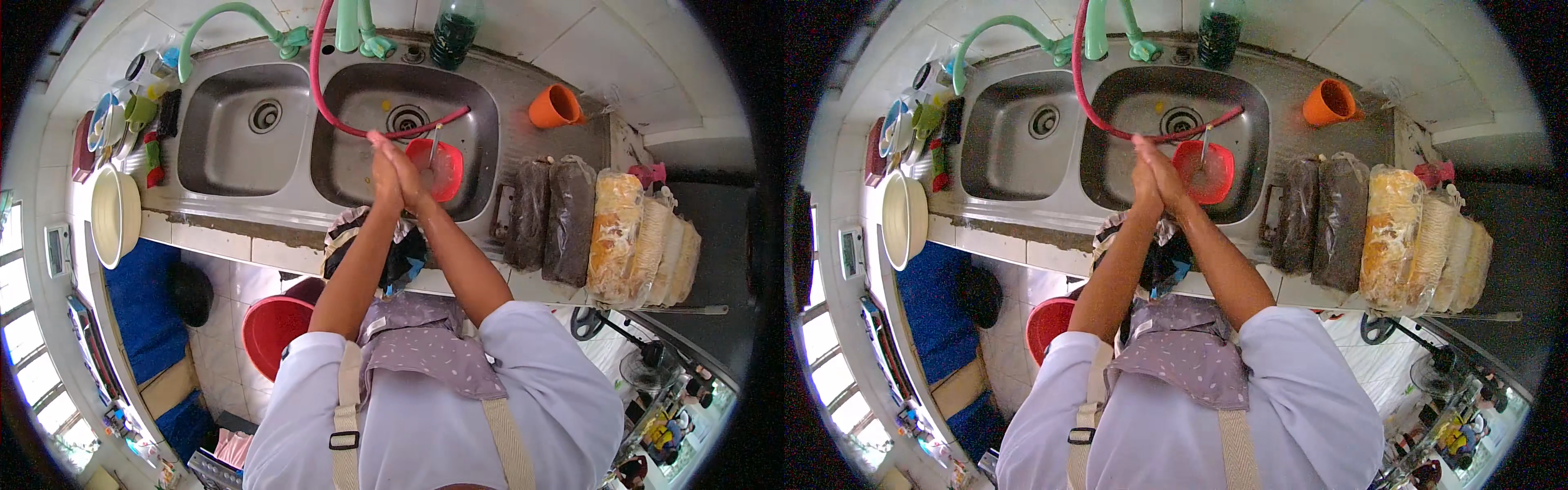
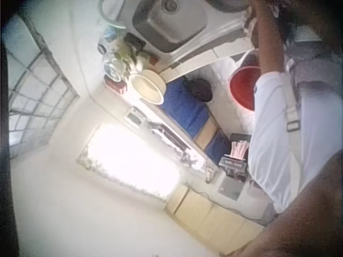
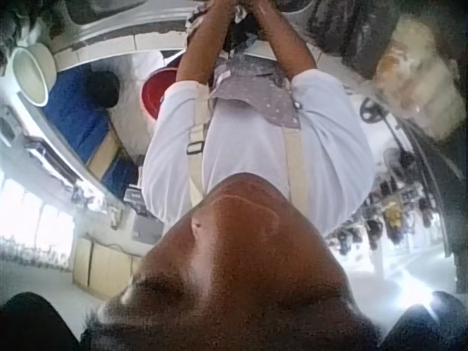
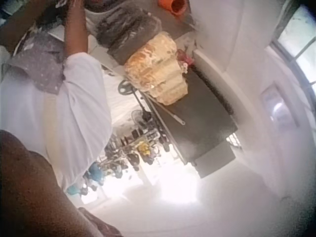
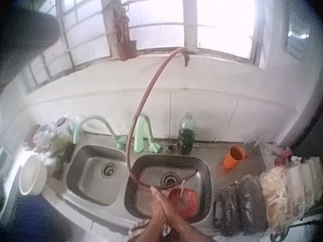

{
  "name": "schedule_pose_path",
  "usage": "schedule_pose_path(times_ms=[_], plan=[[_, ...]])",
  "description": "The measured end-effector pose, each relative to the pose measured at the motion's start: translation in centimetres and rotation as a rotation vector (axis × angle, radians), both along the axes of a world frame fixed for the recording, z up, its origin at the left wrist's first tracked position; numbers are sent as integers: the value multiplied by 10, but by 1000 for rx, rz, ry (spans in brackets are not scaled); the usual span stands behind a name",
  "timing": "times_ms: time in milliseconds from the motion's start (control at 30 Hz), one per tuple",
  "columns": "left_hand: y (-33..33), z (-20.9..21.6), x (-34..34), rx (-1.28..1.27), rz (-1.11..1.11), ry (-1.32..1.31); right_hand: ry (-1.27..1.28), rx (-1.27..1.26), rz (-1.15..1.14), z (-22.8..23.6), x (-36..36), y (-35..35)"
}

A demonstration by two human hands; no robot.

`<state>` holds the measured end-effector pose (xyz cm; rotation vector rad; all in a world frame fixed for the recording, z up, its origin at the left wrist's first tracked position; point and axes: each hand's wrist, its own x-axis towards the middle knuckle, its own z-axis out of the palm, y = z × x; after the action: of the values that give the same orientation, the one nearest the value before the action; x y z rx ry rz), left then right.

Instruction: The person washes their hands and a small red bowl at a kitchen sink, then uses dish soap from a green bottle to continue cleaning their hands.

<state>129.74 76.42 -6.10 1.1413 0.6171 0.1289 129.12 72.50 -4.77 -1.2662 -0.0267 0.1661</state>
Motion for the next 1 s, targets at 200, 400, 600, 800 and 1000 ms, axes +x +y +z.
schedule_pose_path(times_ms=[200,400,600,800,1000], plan=[[38,12,12,17,-182,375,122,6,171,23,-42,12],[-4,34,-18,334,-187,124,457,-153,173,24,-14,-10],[63,93,-8,380,-582,73,219,-175,431,102,-45,-23],[108,138,-33,-752,-326,-183,-60,618,504,148,16,-58],[115,75,-46,-457,-173,192,393,-294,223,50,6,-81]])
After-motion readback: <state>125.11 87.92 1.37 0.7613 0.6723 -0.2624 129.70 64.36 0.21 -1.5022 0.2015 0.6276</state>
